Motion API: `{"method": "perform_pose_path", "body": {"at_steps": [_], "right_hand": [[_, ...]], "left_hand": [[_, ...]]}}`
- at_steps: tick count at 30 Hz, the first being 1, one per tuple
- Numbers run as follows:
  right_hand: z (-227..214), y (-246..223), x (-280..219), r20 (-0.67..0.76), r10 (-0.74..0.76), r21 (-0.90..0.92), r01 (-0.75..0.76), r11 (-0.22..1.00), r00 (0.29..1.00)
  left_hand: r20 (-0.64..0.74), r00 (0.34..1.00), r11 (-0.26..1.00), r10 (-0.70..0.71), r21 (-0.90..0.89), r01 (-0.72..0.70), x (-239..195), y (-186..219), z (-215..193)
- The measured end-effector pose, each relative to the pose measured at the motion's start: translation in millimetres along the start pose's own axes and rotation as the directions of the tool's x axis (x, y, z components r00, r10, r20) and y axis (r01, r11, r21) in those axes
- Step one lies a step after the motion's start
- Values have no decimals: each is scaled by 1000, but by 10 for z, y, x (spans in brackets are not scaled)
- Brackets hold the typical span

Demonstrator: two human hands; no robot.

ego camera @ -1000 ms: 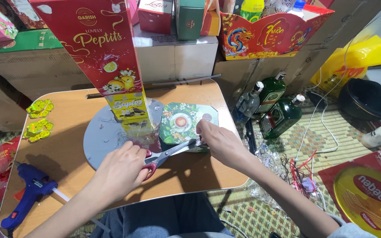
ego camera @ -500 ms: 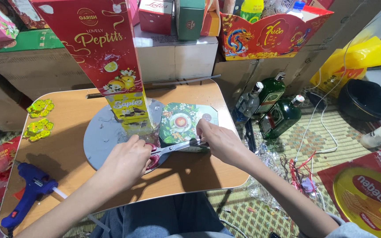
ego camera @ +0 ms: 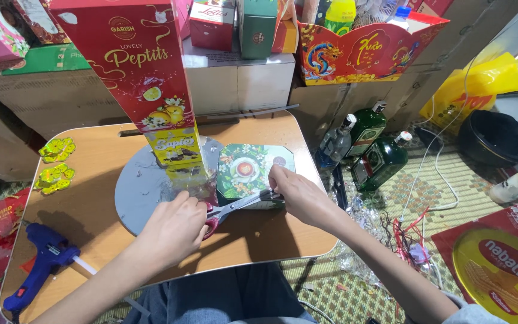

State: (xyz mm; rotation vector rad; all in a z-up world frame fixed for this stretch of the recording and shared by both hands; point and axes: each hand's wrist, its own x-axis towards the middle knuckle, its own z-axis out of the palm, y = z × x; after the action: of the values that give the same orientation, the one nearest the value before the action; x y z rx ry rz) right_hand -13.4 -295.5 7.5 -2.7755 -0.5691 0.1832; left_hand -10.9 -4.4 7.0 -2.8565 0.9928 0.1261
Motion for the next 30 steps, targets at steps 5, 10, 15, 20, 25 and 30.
{"method": "perform_pose_path", "body": {"at_steps": [5, 10, 15, 20, 25, 30], "right_hand": [[14, 4, -85, -157, -61, 180, 89, 980, 986], [-48, 113, -178, -182, 6, 356, 60, 933, 983], [-3, 597, -397, -288, 165, 412, -33, 910, 943], [58, 919, -658, -348, 413, 256, -339, 905, 841], [73, 865, -716, -490, 473, 151, -462, 874, 732], [342, 755, -491, -577, 125, 42, -123, 991, 807]], "left_hand": [[-148, 989, 996, 28, -79, -40, -47, 18, -54], [-171, 985, 995, 8, -99, -26, -86, -9, -82], [-10, 996, 990, -86, -115, 84, -177, -112, -105], [-52, 990, 985, -134, -115, 128, -258, -234, 10], [-113, 986, 986, -120, -128, 105, -262, -212, 54], [-35, 993, 980, -114, -166, 107, -214, -157, 56]]}}
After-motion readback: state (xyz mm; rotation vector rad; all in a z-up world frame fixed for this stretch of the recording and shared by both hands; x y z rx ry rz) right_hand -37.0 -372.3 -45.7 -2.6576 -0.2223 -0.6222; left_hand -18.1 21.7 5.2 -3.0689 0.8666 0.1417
